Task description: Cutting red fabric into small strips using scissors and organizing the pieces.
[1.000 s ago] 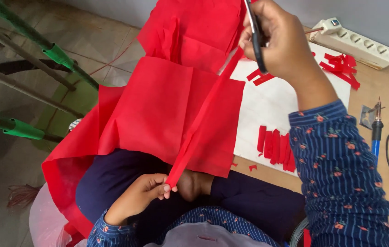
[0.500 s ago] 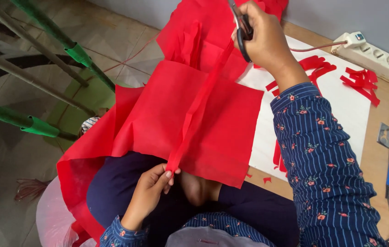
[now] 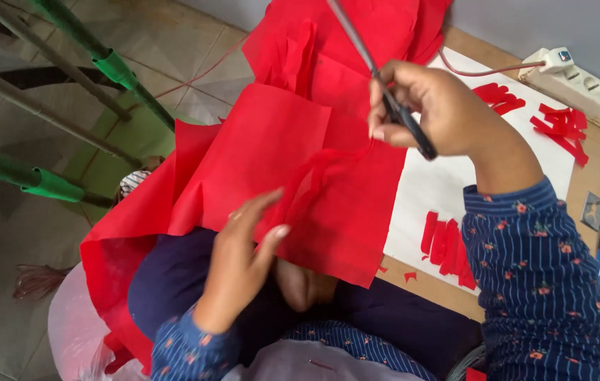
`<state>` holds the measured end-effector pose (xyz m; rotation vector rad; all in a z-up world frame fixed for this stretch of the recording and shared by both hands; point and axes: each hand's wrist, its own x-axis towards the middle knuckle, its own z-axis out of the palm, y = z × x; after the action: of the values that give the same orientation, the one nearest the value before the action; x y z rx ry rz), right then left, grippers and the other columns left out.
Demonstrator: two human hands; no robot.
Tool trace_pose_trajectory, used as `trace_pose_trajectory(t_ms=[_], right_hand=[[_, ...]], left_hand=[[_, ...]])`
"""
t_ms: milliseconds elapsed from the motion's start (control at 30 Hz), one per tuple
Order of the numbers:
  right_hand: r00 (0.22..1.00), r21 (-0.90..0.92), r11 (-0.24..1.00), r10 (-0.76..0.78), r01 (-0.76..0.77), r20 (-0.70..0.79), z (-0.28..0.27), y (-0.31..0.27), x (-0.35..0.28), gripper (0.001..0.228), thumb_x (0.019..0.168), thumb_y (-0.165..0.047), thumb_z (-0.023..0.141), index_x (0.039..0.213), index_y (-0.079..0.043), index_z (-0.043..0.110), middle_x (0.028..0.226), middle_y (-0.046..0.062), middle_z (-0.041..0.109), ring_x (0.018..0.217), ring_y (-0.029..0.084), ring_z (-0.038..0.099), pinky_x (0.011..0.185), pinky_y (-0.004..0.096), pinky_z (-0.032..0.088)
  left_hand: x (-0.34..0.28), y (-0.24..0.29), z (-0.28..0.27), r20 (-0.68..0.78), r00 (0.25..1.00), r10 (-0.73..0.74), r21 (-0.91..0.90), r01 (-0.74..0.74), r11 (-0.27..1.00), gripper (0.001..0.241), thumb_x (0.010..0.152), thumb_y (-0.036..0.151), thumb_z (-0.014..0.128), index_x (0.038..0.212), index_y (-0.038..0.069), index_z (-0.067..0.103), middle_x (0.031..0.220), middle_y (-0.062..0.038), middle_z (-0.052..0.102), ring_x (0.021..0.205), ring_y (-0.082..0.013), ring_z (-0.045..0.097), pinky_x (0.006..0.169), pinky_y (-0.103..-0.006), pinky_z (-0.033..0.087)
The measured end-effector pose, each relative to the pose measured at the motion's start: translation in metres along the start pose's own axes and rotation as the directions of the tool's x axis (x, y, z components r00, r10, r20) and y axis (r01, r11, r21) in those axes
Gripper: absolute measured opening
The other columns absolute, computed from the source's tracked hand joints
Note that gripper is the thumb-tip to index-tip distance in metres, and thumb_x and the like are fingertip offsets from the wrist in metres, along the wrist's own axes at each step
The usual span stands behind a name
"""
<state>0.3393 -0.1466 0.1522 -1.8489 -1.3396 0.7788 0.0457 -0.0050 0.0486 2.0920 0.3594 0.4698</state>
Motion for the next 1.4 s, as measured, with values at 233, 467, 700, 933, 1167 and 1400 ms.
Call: trace_pose_trajectory(t_ms=[233, 467, 700, 933, 1167, 1400], right_hand=[[0.984, -0.075, 0.982, -0.166, 0.171, 0.067, 0.003, -0.05, -0.032, 0.029, 0.088, -0.001, 0.076, 0.102, -0.009, 0.053, 0.088, 0.001, 0.068, 0.076, 0.01, 0.068, 0.077, 0.024, 0.06], [0.986, -0.166, 0.972, -0.169, 0.168, 0.01, -0.009, -0.048, -0.063, 0.028, 0.087, -0.002, 0.076, 0.103, -0.007, 0.054, 0.087, 0.003, 0.069, 0.076, 0.012, 0.071, 0.078, 0.025, 0.062], [0.989, -0.086, 0.985, -0.148, 0.147, -0.006, -0.005, -0.044, -0.082, 0.029, 0.085, 0.0, 0.075, 0.102, -0.007, 0.053, 0.09, 0.003, 0.069, 0.081, 0.013, 0.074, 0.079, 0.025, 0.064], [0.979, -0.019, 0.979, -0.204, 0.204, 0.005, -0.004, -0.045, -0.088, 0.03, 0.087, 0.0, 0.073, 0.102, -0.011, 0.05, 0.088, 0.003, 0.071, 0.078, 0.013, 0.073, 0.074, 0.025, 0.063], [0.981, 0.113, 0.974, -0.196, 0.195, 0.001, -0.004, -0.045, -0.093, 0.029, 0.086, -0.004, 0.074, 0.105, -0.011, 0.053, 0.09, 0.007, 0.072, 0.077, 0.016, 0.075, 0.066, 0.026, 0.064], [0.979, 0.189, 0.962, -0.203, 0.199, 0.0, -0.005, -0.041, -0.095, 0.03, 0.087, -0.004, 0.073, 0.108, -0.01, 0.052, 0.09, 0.009, 0.07, 0.079, 0.017, 0.073, 0.068, 0.026, 0.061]], left_hand=[[0.048, 0.049, 0.043, 0.09, 0.954, 0.287, -0.212, -0.263, 0.941, 0.041, 0.112, 0.021, 0.043, 0.151, 0.009, 0.045, 0.153, -0.012, 0.056, 0.144, -0.0331, 0.055, 0.125, -0.0524, 0.036], [0.041, 0.071, 0.053, -0.002, 0.958, 0.287, -0.26, -0.278, 0.925, 0.029, 0.098, 0.013, 0.071, 0.127, 0.014, 0.069, 0.118, -0.007, 0.078, 0.104, -0.018, 0.079, 0.091, -0.0267, 0.062], [0.036, 0.08, 0.062, -0.046, 0.984, 0.174, -0.404, -0.178, 0.897, 0.032, 0.079, 0.021, 0.086, 0.106, 0.009, 0.073, 0.088, -0.005, 0.08, 0.083, -0.0102, 0.078, 0.079, -0.0224, 0.065], [0.031, 0.073, 0.064, -0.026, 0.979, 0.202, -0.379, -0.196, 0.904, 0.038, 0.077, 0.024, 0.09, 0.095, 0.012, 0.058, 0.086, 0.003, 0.064, 0.071, -0.0076, 0.058, 0.067, -0.0212, 0.054], [0.031, 0.07, 0.061, -0.027, 0.857, 0.514, -0.307, -0.497, 0.812, 0.019, 0.093, 0.017, 0.075, 0.1, 0.006, 0.061, 0.096, -0.007, 0.069, 0.085, -0.0231, 0.07, 0.077, -0.0324, 0.058], [0.027, 0.075, 0.059, 0.006, 0.904, 0.428, -0.367, -0.396, 0.842, 0.002, 0.101, 0.005, 0.065, 0.1, 0.006, 0.064, 0.092, -0.005, 0.071, 0.069, -0.0139, 0.068, 0.067, -0.0234, 0.056]])
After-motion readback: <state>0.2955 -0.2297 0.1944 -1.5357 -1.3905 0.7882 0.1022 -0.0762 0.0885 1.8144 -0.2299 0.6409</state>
